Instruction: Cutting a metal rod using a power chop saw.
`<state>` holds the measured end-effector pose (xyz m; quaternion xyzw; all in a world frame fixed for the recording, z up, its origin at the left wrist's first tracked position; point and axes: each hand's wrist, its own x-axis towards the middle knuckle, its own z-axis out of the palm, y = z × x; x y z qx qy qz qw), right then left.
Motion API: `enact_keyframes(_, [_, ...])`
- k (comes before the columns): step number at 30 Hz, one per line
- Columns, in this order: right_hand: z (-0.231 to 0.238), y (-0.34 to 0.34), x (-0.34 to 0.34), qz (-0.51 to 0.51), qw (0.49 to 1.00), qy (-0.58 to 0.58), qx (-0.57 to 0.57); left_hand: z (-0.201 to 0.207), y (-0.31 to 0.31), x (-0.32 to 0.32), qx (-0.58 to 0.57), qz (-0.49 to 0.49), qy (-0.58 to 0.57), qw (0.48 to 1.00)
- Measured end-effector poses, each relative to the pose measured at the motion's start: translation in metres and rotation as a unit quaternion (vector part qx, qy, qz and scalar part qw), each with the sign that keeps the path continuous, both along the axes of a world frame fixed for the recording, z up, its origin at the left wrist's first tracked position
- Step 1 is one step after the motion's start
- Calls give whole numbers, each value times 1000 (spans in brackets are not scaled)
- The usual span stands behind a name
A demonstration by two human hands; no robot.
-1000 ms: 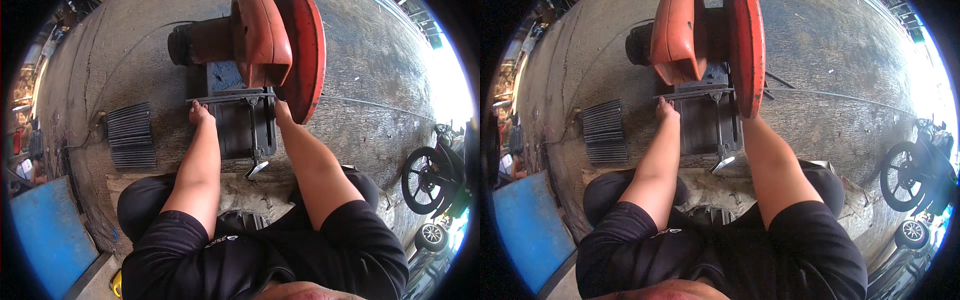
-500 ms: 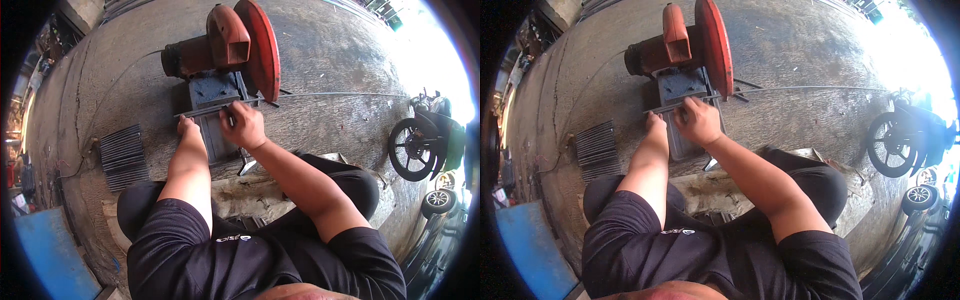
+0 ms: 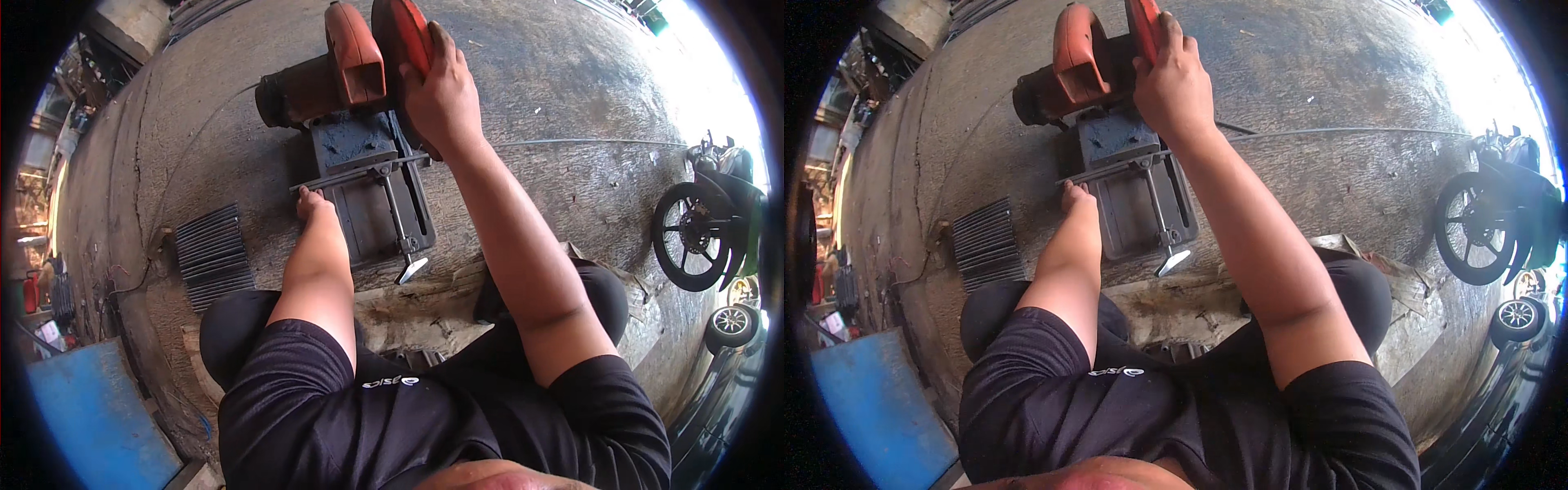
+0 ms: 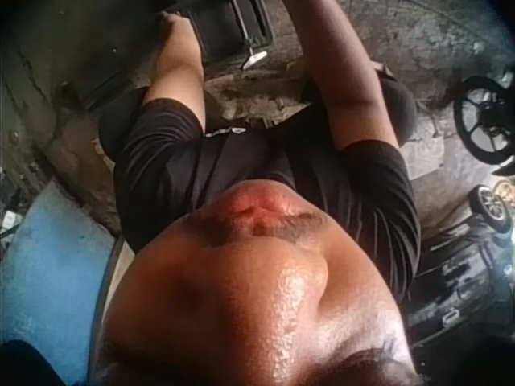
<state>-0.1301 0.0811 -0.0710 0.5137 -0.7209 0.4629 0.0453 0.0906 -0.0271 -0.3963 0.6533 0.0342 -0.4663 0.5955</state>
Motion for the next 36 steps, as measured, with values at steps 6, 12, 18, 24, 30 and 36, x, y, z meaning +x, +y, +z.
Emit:
enact_keyframes(6, [-4,4,0,7,999,34,-24,9,2,-6,-14,13,-3,1000])
enact_keyframes(12, [-3,9,1,14,1000,20,-15,7,2,-7,-14,33,-10,999])
enact_keyframes(18, [-3,10,4,9,1000,-18,-10,2,1,-3,-27,47,29,998])
enact_keyframes(24, [-23,23,7,2,997,45,-55,-8,-2,2,-22,43,30,998])
enact_keyframes(30, [-72,63,16,3,994,70,-85,-28,-9,14,-36,21,85,995])
enact_keyframes(36, [-134,103,24,37,991,96,-86,-43,-7,21,-61,-18,102,993])
